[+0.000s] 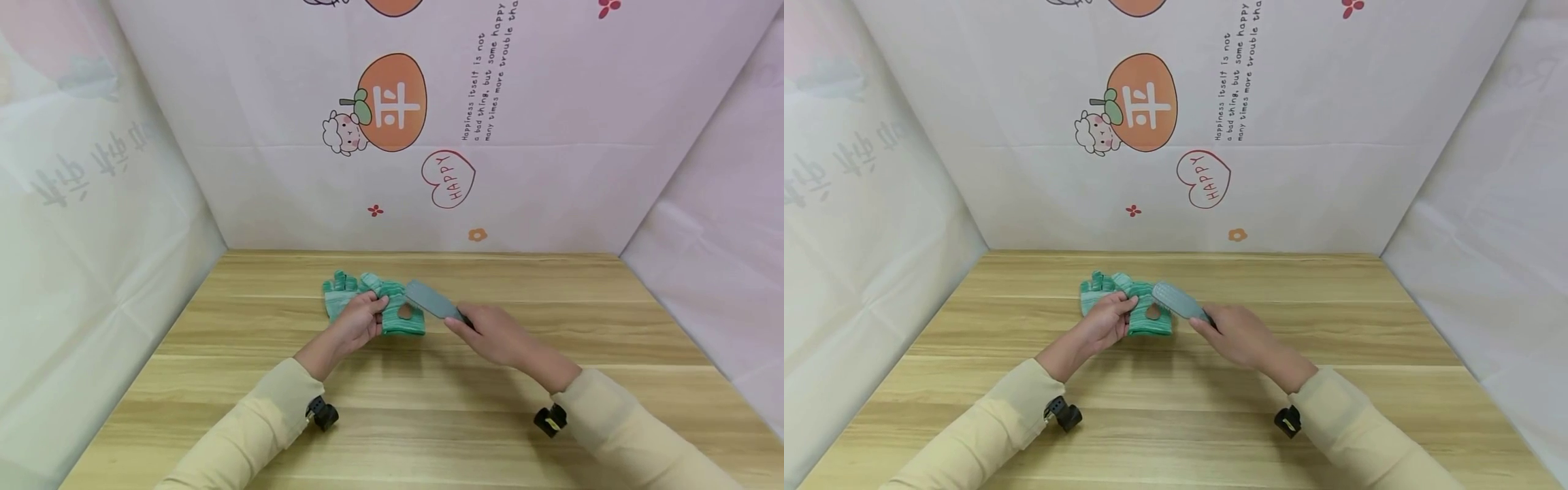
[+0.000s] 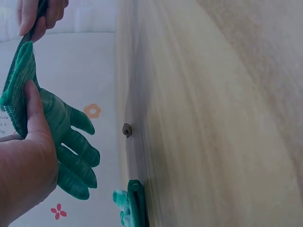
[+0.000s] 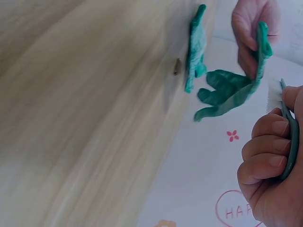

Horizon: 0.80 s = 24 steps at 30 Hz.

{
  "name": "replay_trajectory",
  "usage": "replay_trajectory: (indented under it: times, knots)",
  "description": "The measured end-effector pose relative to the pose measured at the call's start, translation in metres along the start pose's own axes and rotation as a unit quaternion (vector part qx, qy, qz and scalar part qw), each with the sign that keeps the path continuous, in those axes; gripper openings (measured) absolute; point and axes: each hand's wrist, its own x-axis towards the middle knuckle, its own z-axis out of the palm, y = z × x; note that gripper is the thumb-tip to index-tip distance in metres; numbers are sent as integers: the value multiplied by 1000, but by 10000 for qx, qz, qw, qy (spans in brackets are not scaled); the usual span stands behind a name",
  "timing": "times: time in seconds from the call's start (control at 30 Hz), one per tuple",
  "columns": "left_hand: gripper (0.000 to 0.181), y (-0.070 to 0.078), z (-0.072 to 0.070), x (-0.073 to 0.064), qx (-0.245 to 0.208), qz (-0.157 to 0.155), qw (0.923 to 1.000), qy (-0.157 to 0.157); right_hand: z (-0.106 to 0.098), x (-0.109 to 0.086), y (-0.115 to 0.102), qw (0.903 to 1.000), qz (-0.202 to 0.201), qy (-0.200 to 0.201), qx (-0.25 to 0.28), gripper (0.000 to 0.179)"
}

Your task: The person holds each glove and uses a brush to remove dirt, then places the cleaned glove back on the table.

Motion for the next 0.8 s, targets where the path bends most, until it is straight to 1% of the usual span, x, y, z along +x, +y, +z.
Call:
replay_trajectory:
  times: [0.1, 0.17, 0.27, 0.37, 0.53, 0.8]
  knots:
    - [28, -1, 2, 0, 26, -17, 10000, -56, -1, 5, -8, 9999, -98, 22, -84, 38]
    - [28, -2, 3, -1, 72, -39, 10000, -50, 0, 9, -13, 9998, -135, -56, -130, 38]
    - [20, -4, 4, 0, 101, -61, 9999, -39, 3, 14, -20, 9995, -217, -178, -141, 37]
    - [18, -4, 4, 0, 81, -7, 10000, 13, 7, 16, -22, 9991, -300, -252, -168, 34]
    - [23, -2, 3, 1, 23, 116, 9999, 111, 10, 12, -19, 9993, -215, -247, -159, 33]
    - [26, -2, -1, 1, -92, 72, 9999, 112, 9, 7, -7, 9997, -61, -221, -3, 38]
